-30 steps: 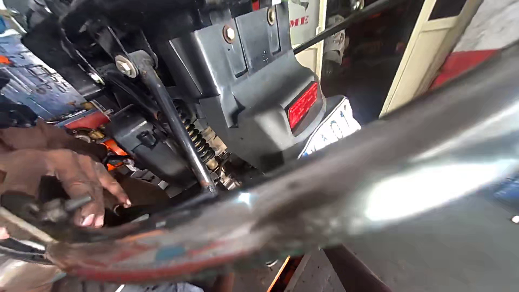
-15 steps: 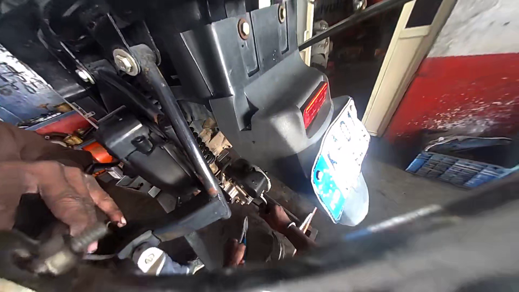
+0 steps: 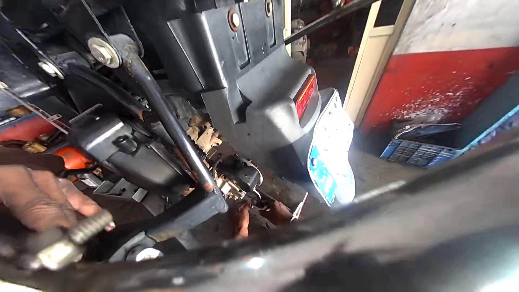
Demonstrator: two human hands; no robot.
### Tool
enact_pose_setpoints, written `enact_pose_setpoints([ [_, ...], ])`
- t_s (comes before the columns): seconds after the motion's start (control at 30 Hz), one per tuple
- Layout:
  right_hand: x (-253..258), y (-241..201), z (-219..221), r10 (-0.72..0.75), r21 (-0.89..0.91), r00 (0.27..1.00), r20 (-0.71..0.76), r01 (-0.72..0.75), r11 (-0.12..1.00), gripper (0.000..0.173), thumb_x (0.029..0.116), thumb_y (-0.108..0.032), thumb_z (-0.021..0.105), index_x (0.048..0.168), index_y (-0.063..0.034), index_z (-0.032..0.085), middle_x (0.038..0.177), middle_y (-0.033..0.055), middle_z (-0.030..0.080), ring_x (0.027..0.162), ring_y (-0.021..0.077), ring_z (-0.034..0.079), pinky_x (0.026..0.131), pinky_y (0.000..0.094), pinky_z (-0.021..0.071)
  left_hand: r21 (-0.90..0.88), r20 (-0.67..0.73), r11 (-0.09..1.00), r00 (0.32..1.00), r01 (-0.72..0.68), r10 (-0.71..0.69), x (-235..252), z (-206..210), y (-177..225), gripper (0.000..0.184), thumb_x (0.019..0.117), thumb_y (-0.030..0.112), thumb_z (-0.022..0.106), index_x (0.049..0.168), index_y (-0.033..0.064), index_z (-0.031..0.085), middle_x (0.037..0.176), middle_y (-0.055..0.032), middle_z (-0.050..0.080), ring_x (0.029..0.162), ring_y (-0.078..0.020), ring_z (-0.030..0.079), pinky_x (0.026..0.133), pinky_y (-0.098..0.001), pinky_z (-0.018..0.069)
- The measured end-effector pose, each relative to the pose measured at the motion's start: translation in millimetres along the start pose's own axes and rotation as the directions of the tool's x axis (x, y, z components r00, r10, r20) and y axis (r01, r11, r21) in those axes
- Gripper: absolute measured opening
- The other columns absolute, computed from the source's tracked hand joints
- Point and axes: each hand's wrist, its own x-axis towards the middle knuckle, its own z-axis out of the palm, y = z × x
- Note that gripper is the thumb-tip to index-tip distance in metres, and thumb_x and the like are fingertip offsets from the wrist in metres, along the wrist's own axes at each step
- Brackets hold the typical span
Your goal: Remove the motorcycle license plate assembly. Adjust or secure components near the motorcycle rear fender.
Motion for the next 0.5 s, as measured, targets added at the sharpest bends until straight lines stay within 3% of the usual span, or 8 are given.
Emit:
enact_pose_setpoints([
  [0.03,2,10,4,0.011,0.037,1.000,-0.029,-0.010,0.999,0.056,0.0992,-0.030,0.066,0.147,-0.0036,0.051,0.132,0.0209,0.065,0.121,0.0332,0.064,0.107,0.0521,0.0466,0.013,-0.037,1.000,0.999,0.023,-0.022,-1,2,5,0.024,0.1019,0.003,0.060,0.121,-0.0114,0.065,0.123,-0.0261,0.066,0.109,-0.0323,0.064,0.097,-0.0446,0.0519],
  [0.13,-15,43,19,0.078,0.093,0.979,-0.187,-0.061,0.994,0.044,0.0974,-0.029,0.069,0.133,-0.0030,0.061,0.119,0.0204,0.069,0.109,0.0331,0.067,0.098,0.0541,0.0511,0.116,-0.079,0.991,0.995,0.065,-0.056,-15,-16,-8,0.022,0.0958,-0.007,0.061,0.116,-0.0121,0.066,0.112,-0.0250,0.067,0.093,-0.0271,0.062,0.085,-0.0387,0.0529],
  [0.2,-47,39,5,0.177,0.122,0.963,-0.203,-0.155,0.980,0.037,0.1021,-0.023,0.062,0.131,-0.0014,0.062,0.119,0.0204,0.068,0.111,0.0324,0.065,0.100,0.0518,0.0492,0.257,0.014,0.966,0.999,0.025,-0.030,-20,-39,-19,0.022,0.0951,-0.005,0.063,0.116,-0.0119,0.067,0.114,-0.0273,0.067,0.101,-0.0315,0.065,0.091,-0.0431,0.0529],
  [0.23,-65,37,1,0.256,0.159,0.950,-0.181,-0.228,0.961,0.036,0.1040,-0.021,0.059,0.132,0.0012,0.061,0.123,0.0219,0.067,0.114,0.0331,0.064,0.103,0.0507,0.0471,0.355,0.068,0.935,0.998,-0.010,-0.015,-18,-51,-39,0.022,0.0926,-0.002,0.065,0.113,-0.0095,0.069,0.110,-0.0253,0.068,0.096,-0.0308,0.066,0.087,-0.0439,0.0542],
  [0.27,-77,47,7,0.320,0.226,0.929,-0.183,-0.277,0.934,0.036,0.1043,-0.018,0.058,0.133,0.0025,0.060,0.122,0.0218,0.067,0.114,0.0326,0.064,0.103,0.0493,0.0477,0.476,0.151,0.879,0.987,-0.025,-0.054,-23,-63,-54,0.025,0.0919,0.001,0.067,0.115,-0.0075,0.069,0.110,-0.0239,0.069,0.097,-0.0306,0.067,0.088,-0.0449,0.0546],
  [0.37,-87,106,35,0.412,0.471,0.863,-0.294,-0.244,0.848,0.038,0.1008,-0.010,0.063,0.137,0.0023,0.057,0.113,0.0195,0.071,0.097,0.0283,0.071,0.088,0.0457,0.0565,0.826,0.318,0.556,0.894,-0.098,-0.315,-43,-65,-66,0.038,0.0978,0.021,0.069,0.126,-0.0041,0.066,0.130,-0.0236,0.065,0.123,-0.0343,0.062,0.108,-0.0501,0.0470],
  [0.43,-95,126,44,0.441,0.517,0.847,-0.297,-0.246,0.820,0.037,0.1009,-0.009,0.062,0.136,0.0025,0.057,0.113,0.0197,0.071,0.095,0.0282,0.071,0.087,0.0451,0.0570,0.912,0.296,0.385,0.880,-0.144,-0.372,-52,-53,-72,0.041,0.1008,0.026,0.063,0.129,-0.0034,0.064,0.137,-0.0230,0.061,0.131,-0.0352,0.057,0.111,-0.0515,0.0444],
  [0.5,-106,131,48,0.460,0.539,0.842,-0.281,-0.258,0.802,0.035,0.1014,-0.008,0.061,0.134,0.0031,0.058,0.114,0.0201,0.070,0.096,0.0278,0.071,0.087,0.0441,0.0561,0.939,0.256,0.311,0.902,-0.146,-0.348,-56,-44,-71,0.040,0.1025,0.024,0.058,0.130,-0.0045,0.062,0.137,-0.0230,0.061,0.132,-0.0352,0.057,0.110,-0.0518,0.0446],
])
